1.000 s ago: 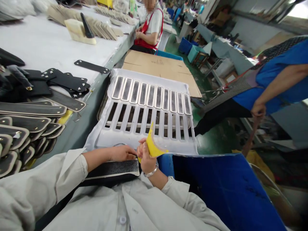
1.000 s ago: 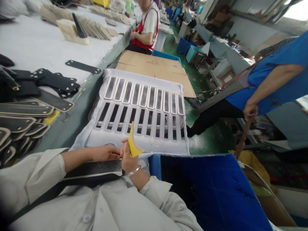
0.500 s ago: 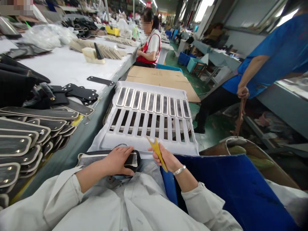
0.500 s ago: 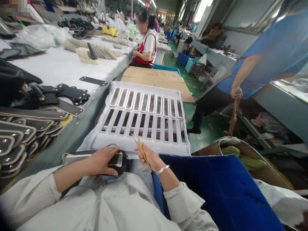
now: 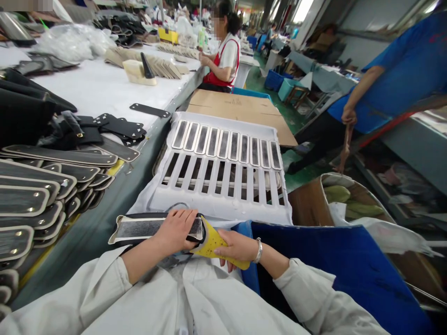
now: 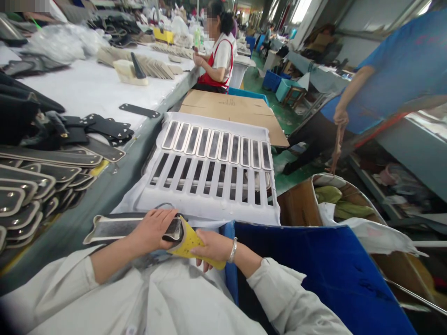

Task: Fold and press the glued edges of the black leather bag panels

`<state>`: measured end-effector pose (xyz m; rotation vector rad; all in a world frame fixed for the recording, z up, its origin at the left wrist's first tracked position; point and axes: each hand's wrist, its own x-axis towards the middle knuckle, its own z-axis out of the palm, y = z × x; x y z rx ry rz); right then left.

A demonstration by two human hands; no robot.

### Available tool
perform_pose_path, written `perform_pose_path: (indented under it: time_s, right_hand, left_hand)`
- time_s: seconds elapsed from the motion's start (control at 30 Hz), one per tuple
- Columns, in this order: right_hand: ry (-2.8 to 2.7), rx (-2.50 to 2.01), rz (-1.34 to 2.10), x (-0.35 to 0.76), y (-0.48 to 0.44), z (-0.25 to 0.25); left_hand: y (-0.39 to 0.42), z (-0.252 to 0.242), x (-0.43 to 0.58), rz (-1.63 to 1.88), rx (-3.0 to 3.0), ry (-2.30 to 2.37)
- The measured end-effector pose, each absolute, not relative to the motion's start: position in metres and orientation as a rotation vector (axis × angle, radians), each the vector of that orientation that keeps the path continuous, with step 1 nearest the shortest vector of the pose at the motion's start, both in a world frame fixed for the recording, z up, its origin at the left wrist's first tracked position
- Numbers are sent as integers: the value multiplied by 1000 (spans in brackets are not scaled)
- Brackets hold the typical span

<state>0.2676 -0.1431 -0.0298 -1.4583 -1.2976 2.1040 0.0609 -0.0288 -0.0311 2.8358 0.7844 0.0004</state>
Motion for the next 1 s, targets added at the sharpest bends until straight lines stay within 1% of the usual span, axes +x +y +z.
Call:
perform_pose_path:
  time_s: [0.13,0.27,0.43,0.53,0.63,0.83,0.9,1.0]
  right_hand:
    - [-1357,-1482,2042,269,-137,-25]
    - [-1189,-1331,2074,279,-139,-32]
    - [-620,-1234,1608,259,-145,-77]
    - [-401,-1215,1574,233,-148,-99]
    - [-472,-1236,1676,231,-155,-97]
    - [-985,-1312,2071,272,-168,-54]
    - [-1145,-1364,2106,272,-163,-43]
    - [-1265,-1426,2054,264,-151,-35]
  left_hand:
    - [-31,-34,60,48,2851,779]
    - [-34,-35,60,83,2882,774]
    - [-39,-36,61,96,2928,806]
    - [-42,-36,63,111,2968,825]
    - [-44,-37,63,138,2983,826]
    - [-47,-37,63,174,3000,812]
    - [-48,-38,62,194,3007,804]
    - [-49,-39,61,218,3023,798]
